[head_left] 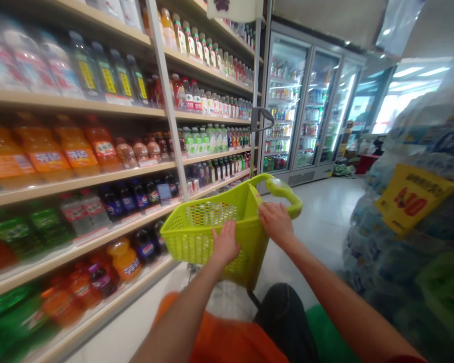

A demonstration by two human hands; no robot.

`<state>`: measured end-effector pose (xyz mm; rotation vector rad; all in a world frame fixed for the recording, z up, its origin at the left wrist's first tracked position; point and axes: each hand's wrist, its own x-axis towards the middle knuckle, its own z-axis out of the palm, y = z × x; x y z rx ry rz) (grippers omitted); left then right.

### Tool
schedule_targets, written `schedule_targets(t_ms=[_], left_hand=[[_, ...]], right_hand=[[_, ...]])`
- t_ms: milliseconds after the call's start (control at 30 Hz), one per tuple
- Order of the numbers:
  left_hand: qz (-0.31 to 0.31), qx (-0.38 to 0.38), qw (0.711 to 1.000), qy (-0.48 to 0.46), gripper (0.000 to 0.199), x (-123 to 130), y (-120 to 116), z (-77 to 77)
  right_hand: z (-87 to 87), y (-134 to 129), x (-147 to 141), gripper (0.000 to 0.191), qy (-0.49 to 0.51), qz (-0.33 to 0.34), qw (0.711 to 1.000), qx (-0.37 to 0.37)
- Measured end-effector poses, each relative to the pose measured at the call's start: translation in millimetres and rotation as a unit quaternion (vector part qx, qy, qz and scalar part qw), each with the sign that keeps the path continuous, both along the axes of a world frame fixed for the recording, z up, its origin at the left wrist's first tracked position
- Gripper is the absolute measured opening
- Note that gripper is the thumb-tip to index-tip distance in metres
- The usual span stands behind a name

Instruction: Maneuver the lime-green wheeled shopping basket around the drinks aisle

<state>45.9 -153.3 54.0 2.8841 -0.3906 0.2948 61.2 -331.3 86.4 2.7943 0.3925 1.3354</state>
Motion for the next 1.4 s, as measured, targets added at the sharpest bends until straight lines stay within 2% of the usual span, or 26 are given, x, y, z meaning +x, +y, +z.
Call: schedule_targets(t_ms=[67,133,233,333,400,500,567,700,767,900,1033,1100,1233,1333,1400], left_hand=[[-0.004,0.008,1.000,0.000,0.076,0.2,0.4,-2.8],[-0.006,0.012,1.000,-0.001,0.077,-0.7,-1.4,-4.7],[-0.009,0.022,1.000,-0.007,0.077,-3.1,-0.7,-6.5],[0.022,0.027,0.999,-0.007,0.076,-5.4,9.5,-9.1],[0.044,0.027,0.999,-0.005,0.076,-6.9,18.5,-11.6],[0.046,0.028,0.999,-0.002,0.078,-8.9,25.8,-14.8],[0.045,0.025,0.999,0.004,0.079,-9.9,25.3,-15.7],[0.031,0.019,0.999,0.004,0.080,-10.7,25.2,-16.9],[0.029,0.013,0.999,-0.003,0.077,-10.2,31.9,-18.5],[0.096,0.007,0.995,-0.004,0.073,-7.3,53.5,-22.6],[0.099,0.019,0.995,0.006,0.076,-6.4,60.8,-23.6],[0.099,0.019,0.995,0.006,0.077,-8.0,56.8,-23.5],[0.083,0.006,0.997,0.000,0.077,-13.4,46.9,-22.8],[0.079,-0.038,0.996,-0.018,0.068,-15.9,43.4,-20.0],[0.066,-0.072,0.994,-0.041,0.062,-15.7,40.7,-17.6]], right_hand=[[1.8,-6.9,0.7,0.027,-0.011,-0.022,1.000,0.019],[-1.0,-2.8,1.6,0.026,-0.017,-0.026,0.999,0.022],[-9.7,14.8,3.2,0.025,-0.011,0.014,1.000,-0.009],[-13.5,20.6,5.3,0.025,-0.007,0.037,0.999,-0.016],[-12.0,14.5,6.7,0.026,-0.013,0.020,1.000,0.002],[-10.3,9.2,8.1,0.027,-0.012,-0.011,1.000,0.018],[-12.9,17.9,7.5,0.027,0.006,-0.013,1.000,0.009],[-22.9,48.3,3.6,0.026,0.044,0.042,0.996,-0.061],[-25.5,53.1,2.2,0.027,0.046,0.059,0.995,-0.072],[-24.2,34.2,2.3,0.029,0.018,0.044,0.998,-0.032],[-25.1,25.3,5.1,0.029,-0.003,0.029,0.999,-0.014],[-28.8,37.1,6.5,0.028,0.011,0.027,0.999,-0.021],[-38.4,78.2,6.8,0.029,0.082,0.051,0.995,-0.032],[-41.9,99.6,5.3,0.035,0.122,0.074,0.990,0.000],[-42.2,103.2,4.1,0.043,0.140,0.085,0.986,0.038]])
